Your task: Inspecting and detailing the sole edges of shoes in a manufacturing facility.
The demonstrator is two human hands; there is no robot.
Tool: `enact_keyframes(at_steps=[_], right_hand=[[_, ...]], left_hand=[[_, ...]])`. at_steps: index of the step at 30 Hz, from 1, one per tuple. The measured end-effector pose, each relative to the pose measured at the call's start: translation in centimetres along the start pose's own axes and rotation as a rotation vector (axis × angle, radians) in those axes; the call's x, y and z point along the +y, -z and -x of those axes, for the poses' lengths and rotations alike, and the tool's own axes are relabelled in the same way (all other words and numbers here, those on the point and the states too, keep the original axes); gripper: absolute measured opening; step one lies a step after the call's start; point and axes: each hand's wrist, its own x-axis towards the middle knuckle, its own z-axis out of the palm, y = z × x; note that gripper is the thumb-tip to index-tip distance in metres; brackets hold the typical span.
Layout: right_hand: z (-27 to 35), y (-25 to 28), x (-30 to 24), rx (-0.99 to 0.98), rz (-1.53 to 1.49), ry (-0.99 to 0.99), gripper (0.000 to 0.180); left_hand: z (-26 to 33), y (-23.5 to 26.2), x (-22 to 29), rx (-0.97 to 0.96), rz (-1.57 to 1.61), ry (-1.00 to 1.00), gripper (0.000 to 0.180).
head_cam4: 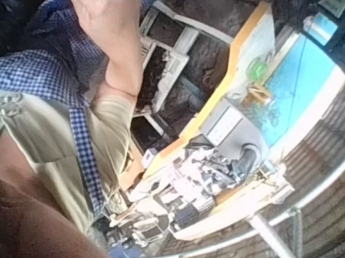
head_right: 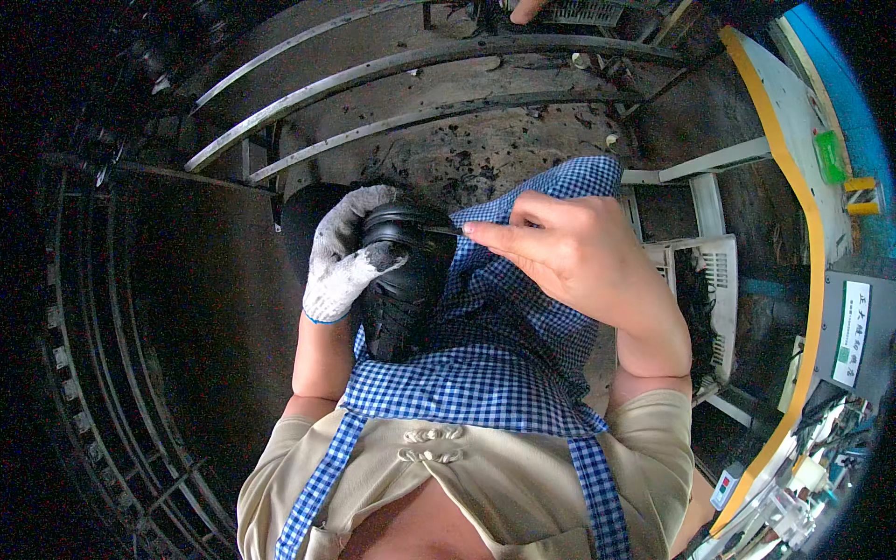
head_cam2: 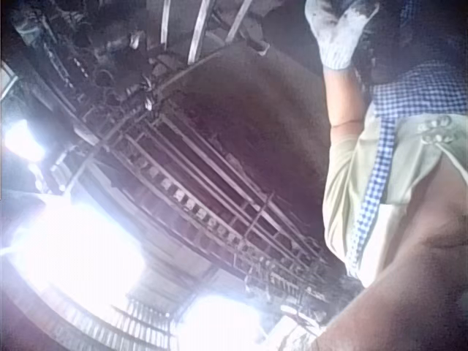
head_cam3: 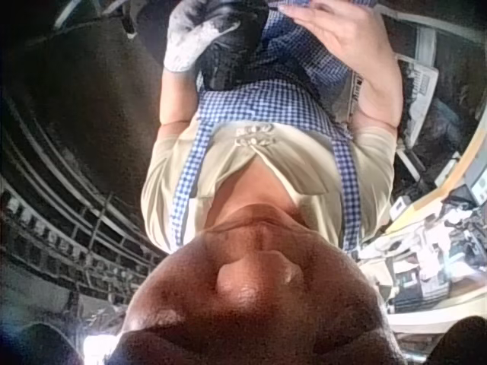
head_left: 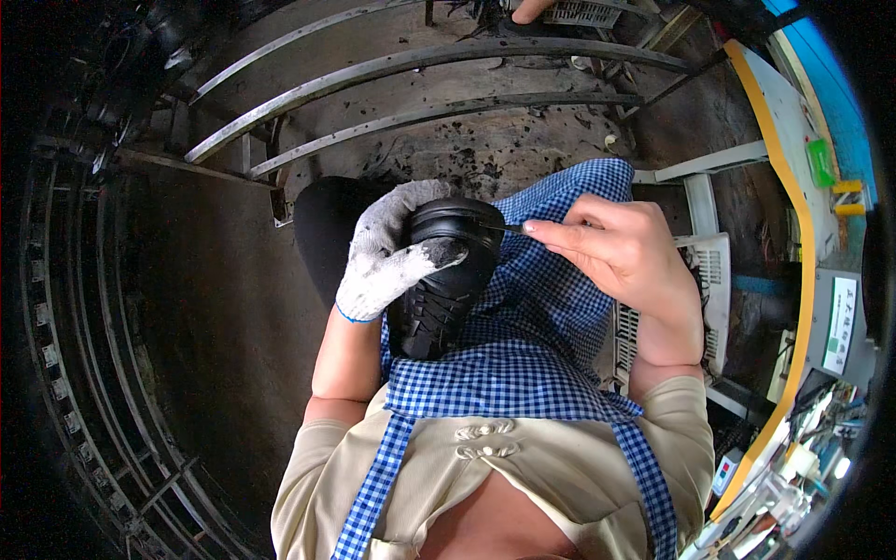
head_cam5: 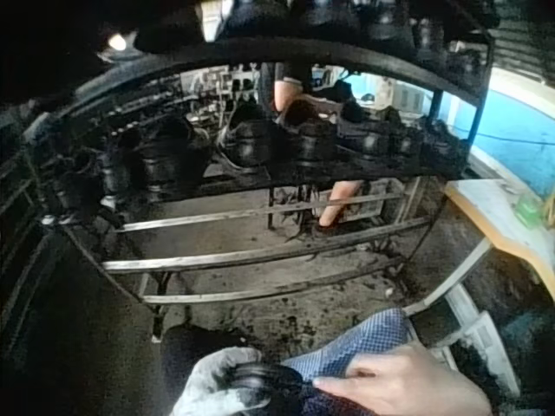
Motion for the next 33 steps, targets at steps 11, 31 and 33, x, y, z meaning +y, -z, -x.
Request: enact_keyframes(at_steps=[11, 31, 33], right_hand=[[0.1, -1.5, -0.2, 0.095, -0.098, -0.014, 0.029], [1.5, -3.7, -0.4, 0.104, -0.194, -0.123, 0.032], [1.4, -4.0, -0.1, 0.154, -0.228, -0.104, 0.032]], left_hand=[[0.2, 0.3, -0.3, -0.001, -0.126, -0.037, 0.063], [0.1, 0.4, -0.9, -0.011, -0.087, -0.063, 0.062], [0.0, 0.2, -0.7, 0.001, -0.129, -0.076, 0.061]])
